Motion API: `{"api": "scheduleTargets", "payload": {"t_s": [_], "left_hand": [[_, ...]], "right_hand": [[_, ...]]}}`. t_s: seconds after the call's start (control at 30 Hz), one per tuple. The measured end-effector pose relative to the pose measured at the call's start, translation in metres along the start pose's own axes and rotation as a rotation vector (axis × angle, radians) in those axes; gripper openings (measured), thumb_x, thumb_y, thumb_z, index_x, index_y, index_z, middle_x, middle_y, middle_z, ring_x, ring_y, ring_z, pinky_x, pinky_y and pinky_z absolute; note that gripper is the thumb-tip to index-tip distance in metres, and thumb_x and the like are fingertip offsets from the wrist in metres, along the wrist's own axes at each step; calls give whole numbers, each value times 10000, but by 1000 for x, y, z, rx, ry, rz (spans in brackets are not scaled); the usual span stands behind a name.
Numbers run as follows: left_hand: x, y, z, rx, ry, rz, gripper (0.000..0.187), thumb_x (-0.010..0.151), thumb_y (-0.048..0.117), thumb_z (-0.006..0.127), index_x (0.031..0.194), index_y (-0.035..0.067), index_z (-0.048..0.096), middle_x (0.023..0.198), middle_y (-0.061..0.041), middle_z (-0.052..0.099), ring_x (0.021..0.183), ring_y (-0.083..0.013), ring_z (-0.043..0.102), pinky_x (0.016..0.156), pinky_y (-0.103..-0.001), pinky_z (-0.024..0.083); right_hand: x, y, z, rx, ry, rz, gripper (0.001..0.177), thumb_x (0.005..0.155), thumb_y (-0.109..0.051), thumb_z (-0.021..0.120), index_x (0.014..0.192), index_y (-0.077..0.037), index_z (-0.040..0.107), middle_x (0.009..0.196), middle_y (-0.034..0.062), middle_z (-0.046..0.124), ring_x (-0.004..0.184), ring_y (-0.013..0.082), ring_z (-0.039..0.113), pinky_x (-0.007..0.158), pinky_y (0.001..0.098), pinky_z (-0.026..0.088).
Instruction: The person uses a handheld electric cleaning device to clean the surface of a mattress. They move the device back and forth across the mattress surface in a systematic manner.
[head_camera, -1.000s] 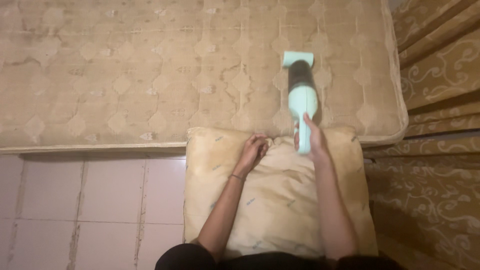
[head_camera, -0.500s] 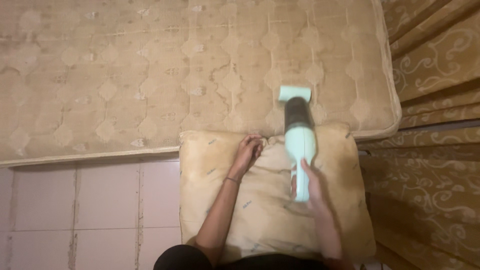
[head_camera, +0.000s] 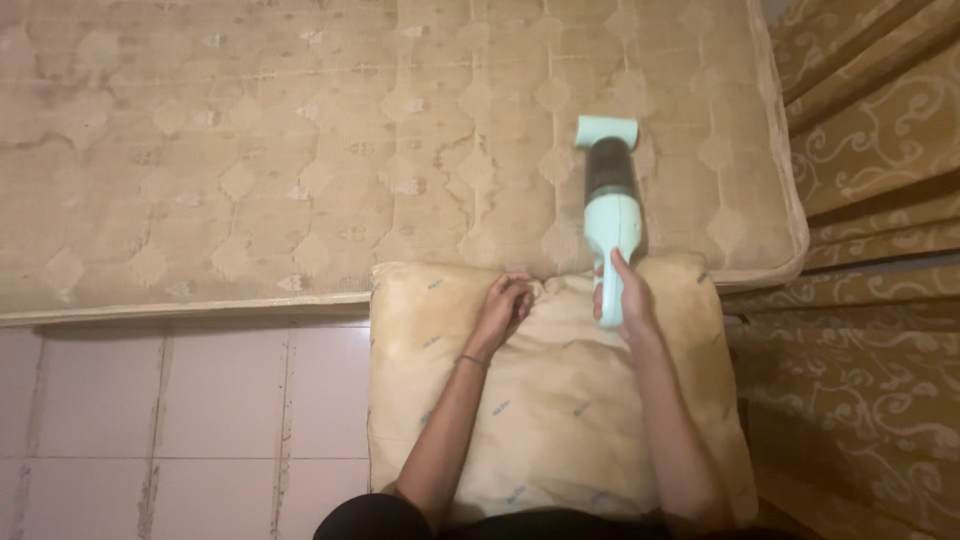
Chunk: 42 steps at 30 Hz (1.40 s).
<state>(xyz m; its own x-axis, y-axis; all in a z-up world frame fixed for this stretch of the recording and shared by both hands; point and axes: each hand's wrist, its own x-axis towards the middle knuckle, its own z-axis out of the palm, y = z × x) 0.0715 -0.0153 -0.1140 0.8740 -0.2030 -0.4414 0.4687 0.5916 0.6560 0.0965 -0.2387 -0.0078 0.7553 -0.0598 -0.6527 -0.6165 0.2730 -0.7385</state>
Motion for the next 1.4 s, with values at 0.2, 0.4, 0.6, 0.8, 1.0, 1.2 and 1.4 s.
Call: {"api": "scheduleTargets", "payload": {"t_s": [0.2, 0.4, 0.6, 0.8, 1.0, 1.2, 1.4], "left_hand": [[10, -8, -4, -2, -15, 14, 178, 1012, 74, 537, 1177, 11, 555, 709, -47, 560, 560, -113, 486, 504, -242, 380], [11, -10, -7, -2, 18, -11, 178, 1006, 62, 543, 1171, 1, 566, 727, -53, 579, 569, -116, 503, 508, -244, 392], [11, -11, -9, -2, 5, -5, 187, 1000, 65, 542, 1175, 1, 563, 729, -53, 575, 568, -113, 497, 509, -242, 395], [14, -13, -11, -14, -3, 29, 160, 1002, 63, 545, 1147, -1, 557, 718, -52, 570, 560, -119, 496, 504, -247, 394], [12, -17, -11, 15, 0, 52, 163, 1000, 66, 549, 1150, 4, 553, 713, -50, 566, 556, -120, 493, 505, -249, 395], [10, -18, -12, -39, -12, 27, 202, 1007, 74, 551, 1197, 5, 548, 737, -59, 575, 589, -121, 506, 522, -243, 404], [13, -14, -9, -41, -1, 15, 197, 993, 60, 554, 1184, 12, 541, 723, -57, 564, 572, -125, 499, 503, -247, 391]], "right_hand": [[-96, 38, -6, 34, 106, -2, 482, 1002, -507, 542, 998, -27, 588, 557, 64, 530, 388, 185, 501, 370, 335, 408], [-131, 38, -4, -5, 104, 108, 484, 973, -507, 536, 997, -27, 587, 536, 82, 534, 354, 208, 485, 349, 358, 404], [-47, 4, -7, 26, 25, 125, 466, 968, -543, 580, 989, -78, 597, 538, 42, 516, 379, 183, 496, 361, 341, 422], [71, -74, -2, -82, -57, 0, 517, 965, -604, 608, 906, -91, 586, 544, 20, 506, 391, 164, 478, 370, 316, 403], [88, -108, 7, -35, -136, -23, 510, 966, -598, 596, 954, -91, 551, 559, 44, 514, 412, 189, 487, 403, 333, 427], [8, -71, 1, -51, 14, -94, 424, 950, -370, 709, 1159, -50, 527, 652, 64, 571, 477, 187, 548, 435, 346, 462], [-110, -8, -21, -289, 223, -319, 898, 779, -60, 763, 1539, -134, 291, 1088, 105, 645, 678, 147, 632, 496, 306, 509]]}}
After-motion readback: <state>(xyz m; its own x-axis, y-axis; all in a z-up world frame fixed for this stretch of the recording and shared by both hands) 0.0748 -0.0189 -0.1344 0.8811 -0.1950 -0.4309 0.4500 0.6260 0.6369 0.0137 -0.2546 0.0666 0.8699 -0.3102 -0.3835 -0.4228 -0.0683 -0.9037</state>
